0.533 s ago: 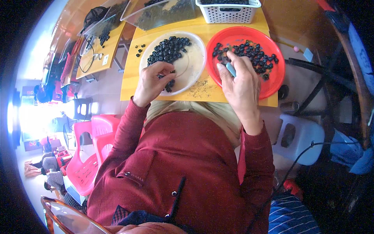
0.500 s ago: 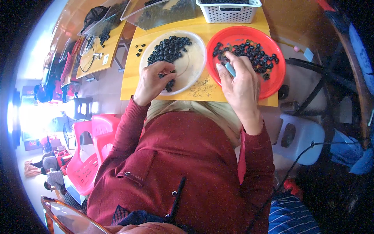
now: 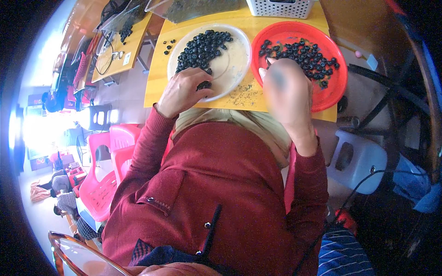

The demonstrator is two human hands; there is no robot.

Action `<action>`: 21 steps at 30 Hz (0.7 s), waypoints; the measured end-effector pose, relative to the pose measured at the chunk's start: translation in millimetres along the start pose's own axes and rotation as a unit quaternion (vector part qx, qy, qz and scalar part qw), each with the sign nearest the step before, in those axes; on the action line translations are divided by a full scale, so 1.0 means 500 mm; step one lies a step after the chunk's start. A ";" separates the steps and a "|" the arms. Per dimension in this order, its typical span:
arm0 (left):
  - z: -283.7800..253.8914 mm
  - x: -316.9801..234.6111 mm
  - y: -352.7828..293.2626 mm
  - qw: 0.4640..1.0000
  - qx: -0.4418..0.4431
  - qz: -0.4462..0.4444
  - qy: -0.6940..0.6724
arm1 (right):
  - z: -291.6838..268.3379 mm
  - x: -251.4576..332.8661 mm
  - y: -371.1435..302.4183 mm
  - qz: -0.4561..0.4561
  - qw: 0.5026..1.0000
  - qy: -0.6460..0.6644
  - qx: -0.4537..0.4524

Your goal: The person sorts small black rubber components by hand, taking them from a pile and placing them into plastic trays on a table.

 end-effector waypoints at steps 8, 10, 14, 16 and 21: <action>0.003 0.006 0.007 0.999 0.021 0.031 0.025 | 0.004 0.007 -0.003 0.004 1.000 0.024 0.003; 0.001 0.004 0.008 0.999 0.025 0.033 0.024 | 0.005 0.005 -0.003 0.004 1.000 0.027 0.005; 0.010 0.015 0.004 0.998 0.020 0.047 0.023 | 0.005 0.008 -0.005 0.001 0.999 0.040 0.002; 0.013 0.016 0.002 0.998 -0.013 0.060 -0.001 | 0.005 0.012 -0.003 0.008 0.999 0.041 0.006; 0.014 0.015 0.004 0.995 -0.046 0.017 -0.083 | 0.009 0.007 -0.003 -0.009 0.998 0.061 -0.004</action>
Point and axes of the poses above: each hand's wrist, its own y-axis towards the middle knuckle, its own z-axis out of the palm, x = y × z, the point moved 1 cm from there along y, towards the middle knuckle, and after that the axes turned 10 degrees about -x, right-handed, at the moved point
